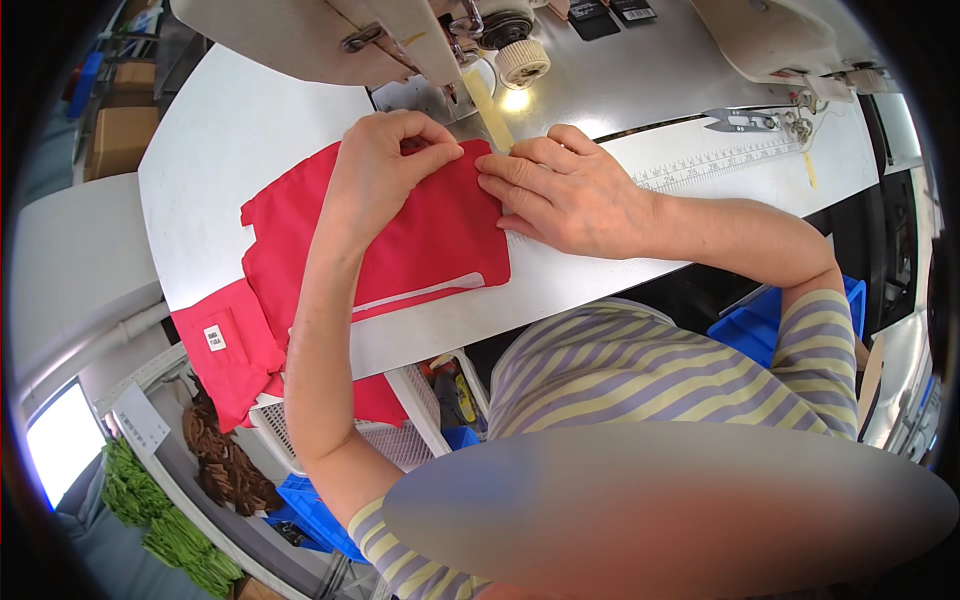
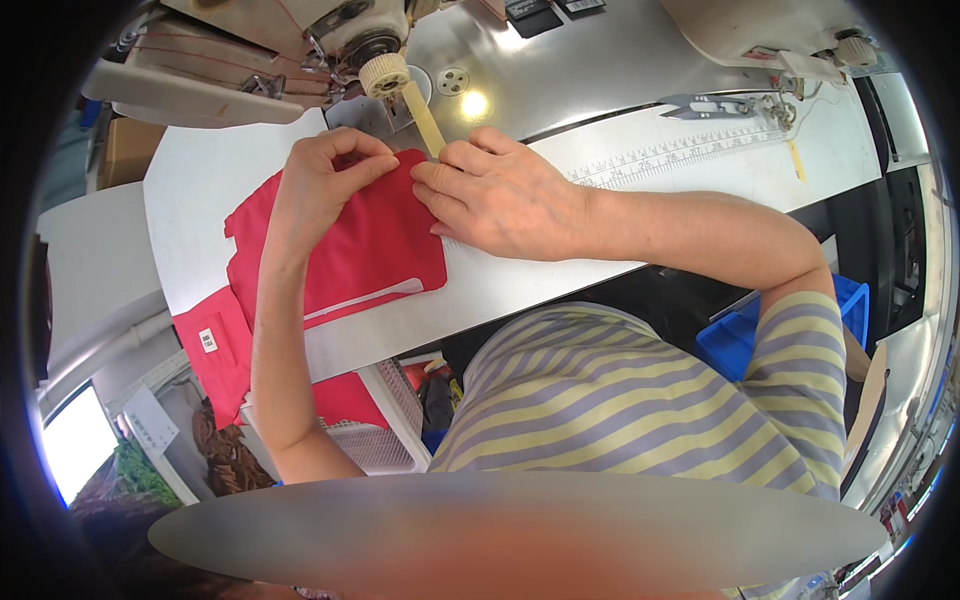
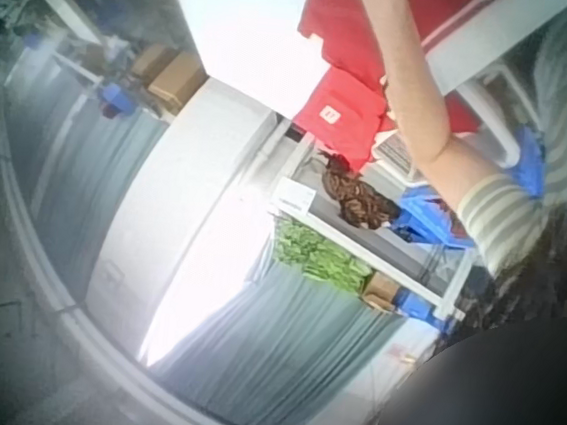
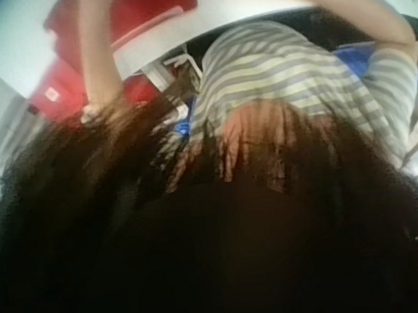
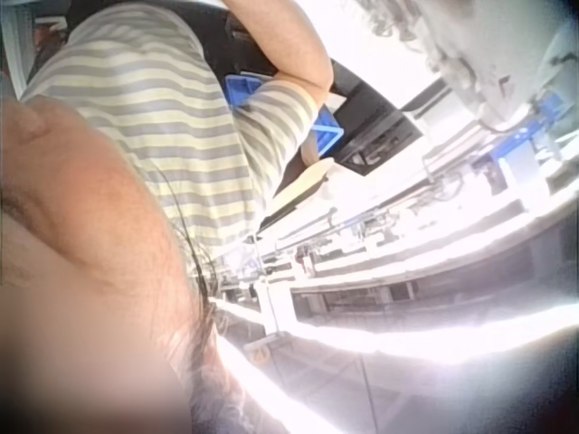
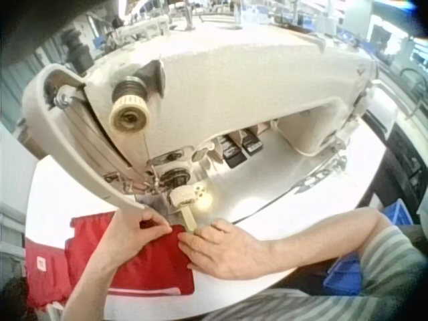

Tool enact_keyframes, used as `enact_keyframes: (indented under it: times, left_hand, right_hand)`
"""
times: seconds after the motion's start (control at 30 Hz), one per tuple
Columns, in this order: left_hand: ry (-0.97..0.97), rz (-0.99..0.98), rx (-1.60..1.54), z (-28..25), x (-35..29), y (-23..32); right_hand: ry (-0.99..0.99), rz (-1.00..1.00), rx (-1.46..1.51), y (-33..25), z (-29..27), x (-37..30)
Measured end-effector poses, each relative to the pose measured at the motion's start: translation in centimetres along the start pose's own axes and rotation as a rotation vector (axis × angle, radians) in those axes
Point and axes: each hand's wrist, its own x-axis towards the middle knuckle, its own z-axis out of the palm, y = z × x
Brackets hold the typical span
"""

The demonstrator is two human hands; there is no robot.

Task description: Sewing pieces of red lining together using an industrial sewing machine.

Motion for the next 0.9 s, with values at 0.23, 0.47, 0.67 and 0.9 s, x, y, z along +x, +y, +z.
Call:
enact_keyframes:
  times: [0.23,0.47,0.67,0.9]
  left_hand:
    - [0.152,0.073,0.121,0.9,-0.4,-0.5]
    - [0.356,0.233,0.269,2.3,-1.0,-0.9]
    - [0.271,0.170,0.159,1.5,-0.6,-0.8]
    - [0.309,0.178,0.114,2.2,-0.6,-1.2]
  right_hand:
    - [-0.018,0.009,-0.012,0.1,-0.1,0.2]
    - [-0.016,0.042,0.000,0.4,0.0,0.4]
    - [-0.016,0.015,-0.037,0.5,0.2,0.4]
    - [-0.017,0.025,-0.036,0.5,0.1,0.5]
